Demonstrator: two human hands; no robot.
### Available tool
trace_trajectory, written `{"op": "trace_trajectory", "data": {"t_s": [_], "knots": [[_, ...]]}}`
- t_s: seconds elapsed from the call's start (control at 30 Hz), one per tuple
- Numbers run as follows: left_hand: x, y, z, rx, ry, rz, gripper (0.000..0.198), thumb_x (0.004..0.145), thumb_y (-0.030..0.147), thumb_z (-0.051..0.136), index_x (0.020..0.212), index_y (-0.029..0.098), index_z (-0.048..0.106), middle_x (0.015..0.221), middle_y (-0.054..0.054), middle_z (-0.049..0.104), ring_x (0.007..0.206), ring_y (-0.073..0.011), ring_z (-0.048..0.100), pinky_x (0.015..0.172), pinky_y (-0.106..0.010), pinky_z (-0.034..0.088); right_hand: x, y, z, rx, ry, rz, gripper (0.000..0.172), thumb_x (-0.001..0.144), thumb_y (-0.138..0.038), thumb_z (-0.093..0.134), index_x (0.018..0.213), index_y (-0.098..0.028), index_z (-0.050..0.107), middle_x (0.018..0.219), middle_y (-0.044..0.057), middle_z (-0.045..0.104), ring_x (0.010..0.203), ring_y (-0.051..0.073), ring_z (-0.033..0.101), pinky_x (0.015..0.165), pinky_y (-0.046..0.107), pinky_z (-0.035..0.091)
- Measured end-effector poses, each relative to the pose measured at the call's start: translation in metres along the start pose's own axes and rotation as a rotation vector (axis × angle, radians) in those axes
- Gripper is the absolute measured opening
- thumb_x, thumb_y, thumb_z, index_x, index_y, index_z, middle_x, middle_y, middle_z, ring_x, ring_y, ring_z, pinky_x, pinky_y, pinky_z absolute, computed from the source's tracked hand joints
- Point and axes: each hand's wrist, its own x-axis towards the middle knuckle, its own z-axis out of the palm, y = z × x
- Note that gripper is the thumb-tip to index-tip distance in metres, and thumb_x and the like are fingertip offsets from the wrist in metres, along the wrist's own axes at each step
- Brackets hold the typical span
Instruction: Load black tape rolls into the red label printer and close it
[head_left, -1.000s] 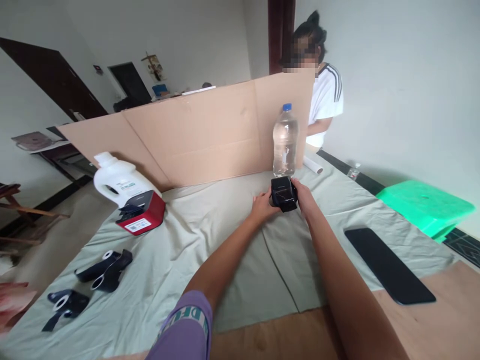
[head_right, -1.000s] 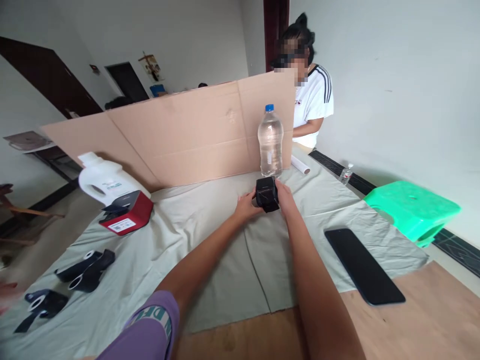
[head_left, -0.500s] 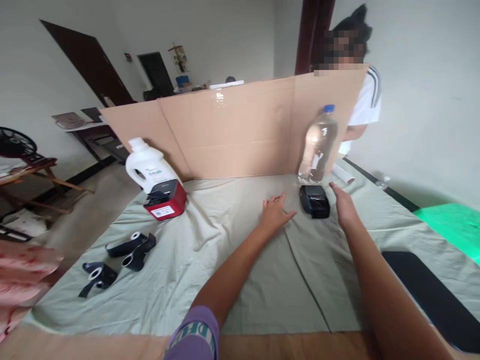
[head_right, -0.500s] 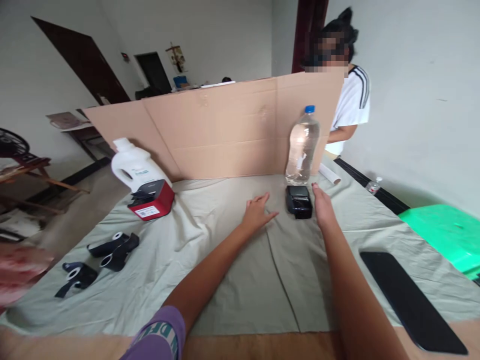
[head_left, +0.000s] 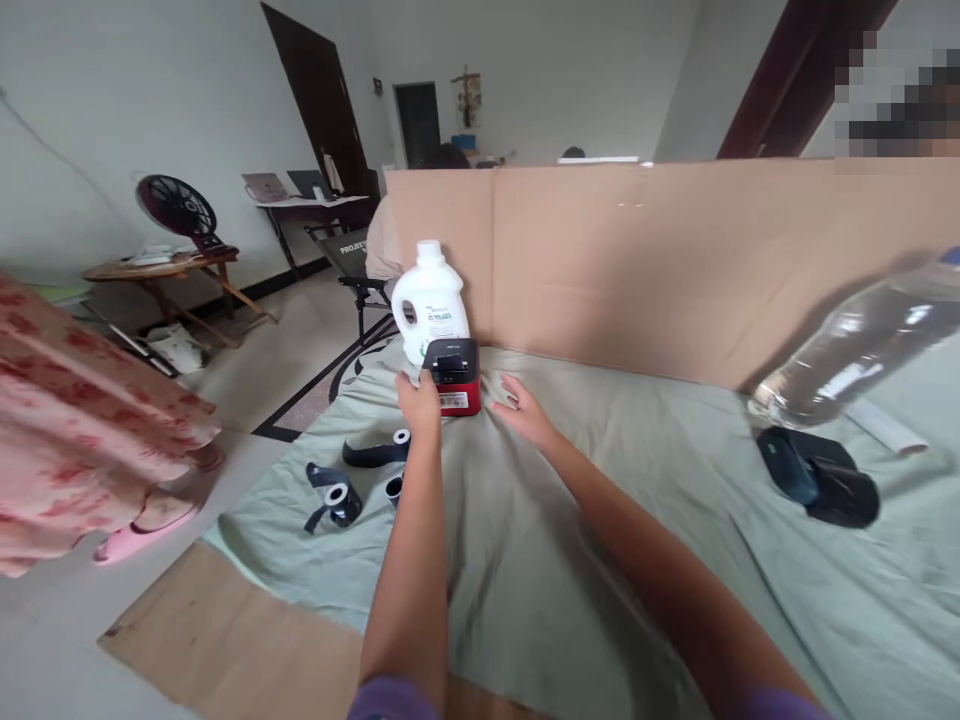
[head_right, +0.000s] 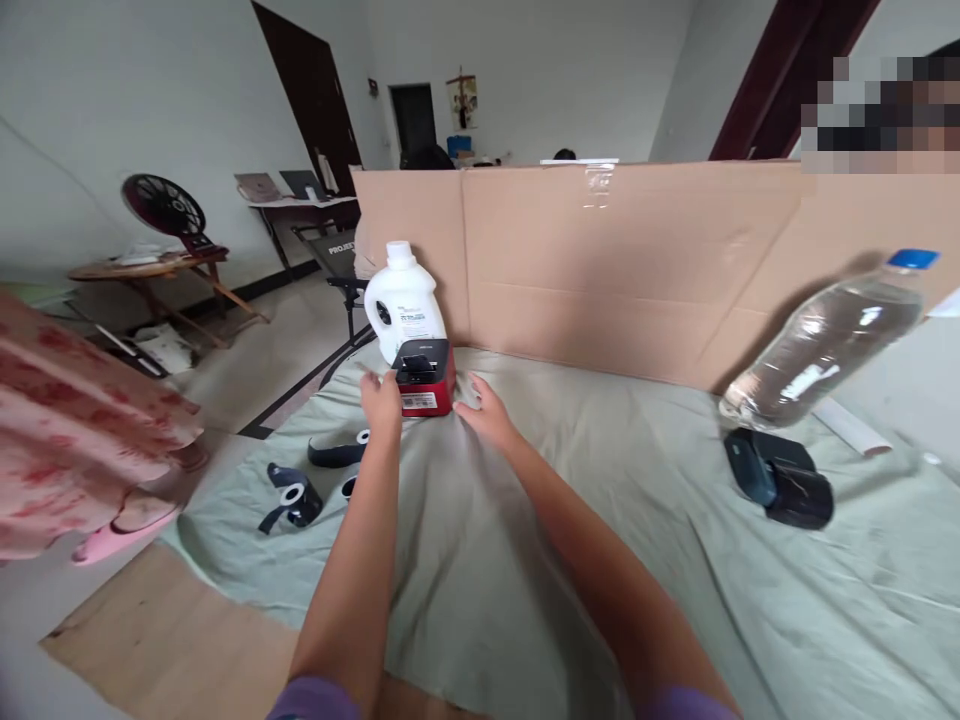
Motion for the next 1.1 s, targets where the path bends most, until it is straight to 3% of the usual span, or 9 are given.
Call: {"op": "trace_trajectory", "data": {"t_s": [0.13, 0.2, 0.3, 0.47, 0.63, 0.77, 0.87, 0.97, 1.1], "knots": [[0.005, -0.012, 0.003, 0.062, -0.103, -0.035, 0.035, 0.093, 0.026, 0.048, 0.122, 0.016, 0.065, 0.122, -0.015, 0.070, 0.121, -0.0299, 0.063, 0.104, -0.042, 0.046, 0.043, 0.016, 0.057, 0.194, -0.108, -0.049, 0.128, 0.060, -0.043, 0.090, 0.162, -0.029, 0.013, 0.161, 0.009, 0.039, 0.147, 0.028, 0.040, 0.124, 0.051, 0.028], [0.001, -0.013, 0.003, 0.097, -0.092, 0.007, 0.033, 0.095, 0.027, 0.046, 0.120, 0.019, 0.066, 0.120, -0.013, 0.072, 0.118, -0.0291, 0.064, 0.102, -0.042, 0.046, 0.048, 0.019, 0.069, 0.280, -0.099, -0.108, 0.136, 0.059, -0.044, 0.091, 0.162, -0.029, 0.004, 0.160, 0.009, 0.040, 0.145, 0.027, 0.043, 0.123, 0.050, 0.030], [-0.008, -0.006, 0.005, 0.104, -0.091, 0.042, 0.034, 0.095, 0.027, 0.045, 0.121, 0.022, 0.067, 0.119, -0.011, 0.072, 0.116, -0.0275, 0.064, 0.102, -0.041, 0.046, 0.044, 0.017, 0.068, 0.314, -0.062, -0.152, 0.138, 0.059, -0.046, 0.092, 0.162, -0.029, 0.002, 0.159, 0.009, 0.042, 0.144, 0.027, 0.044, 0.124, 0.048, 0.030], [-0.042, 0.022, 0.014, -0.023, -0.156, 0.174, 0.036, 0.094, 0.029, 0.049, 0.125, 0.025, 0.067, 0.124, -0.006, 0.072, 0.119, -0.0253, 0.064, 0.107, -0.039, 0.045, 0.018, -0.008, 0.030, 0.342, 0.039, -0.179, 0.133, 0.067, -0.048, 0.088, 0.162, -0.034, -0.003, 0.161, 0.007, 0.038, 0.140, 0.026, 0.049, 0.121, 0.048, 0.036], [-0.119, 0.044, 0.019, -0.290, -0.287, 0.335, 0.041, 0.097, 0.036, 0.051, 0.133, 0.021, 0.064, 0.138, -0.008, 0.065, 0.130, -0.0221, 0.058, 0.115, -0.033, 0.040, -0.047, -0.040, -0.035, 0.274, 0.137, -0.264, 0.125, 0.073, -0.046, 0.084, 0.162, -0.035, -0.003, 0.162, 0.005, 0.036, 0.146, 0.025, 0.042, 0.123, 0.049, 0.031], [-0.195, 0.024, 0.001, -0.412, -0.614, 0.418, 0.055, 0.096, 0.045, 0.057, 0.145, 0.020, 0.054, 0.150, -0.007, 0.055, 0.143, -0.0228, 0.046, 0.122, -0.034, 0.034, -0.135, -0.040, -0.093, 0.136, 0.207, -0.237, 0.122, 0.076, -0.047, 0.081, 0.162, -0.032, -0.004, 0.166, 0.007, 0.028, 0.150, 0.026, 0.036, 0.125, 0.048, 0.027], [-0.241, -0.004, -0.019, -0.454, -0.813, 0.324, 0.065, 0.095, 0.047, 0.059, 0.153, 0.023, 0.044, 0.156, -0.006, 0.047, 0.147, -0.0237, 0.042, 0.123, -0.038, 0.033, -0.199, -0.035, -0.121, 0.004, 0.167, -0.144, 0.114, 0.083, -0.046, 0.075, 0.162, -0.034, -0.006, 0.170, 0.006, 0.016, 0.152, 0.026, 0.031, 0.124, 0.049, 0.029], [-0.265, -0.022, -0.031, -0.472, -0.887, 0.226, 0.066, 0.095, 0.047, 0.060, 0.155, 0.026, 0.041, 0.159, -0.004, 0.043, 0.149, -0.0239, 0.038, 0.125, -0.040, 0.031, -0.235, -0.033, -0.130, -0.109, 0.159, -0.109, 0.107, 0.088, -0.046, 0.069, 0.161, -0.035, -0.007, 0.170, 0.004, 0.014, 0.154, 0.024, 0.027, 0.125, 0.048, 0.029], [-0.270, -0.026, -0.033, -0.472, -0.914, 0.188, 0.067, 0.094, 0.046, 0.060, 0.155, 0.027, 0.041, 0.161, -0.003, 0.040, 0.150, -0.0232, 0.037, 0.125, -0.040, 0.030, -0.243, -0.026, -0.126, -0.223, 0.194, -0.123, 0.105, 0.091, -0.041, 0.065, 0.160, -0.035, -0.013, 0.171, 0.005, 0.007, 0.158, 0.023, 0.013, 0.127, 0.051, 0.018]]}}
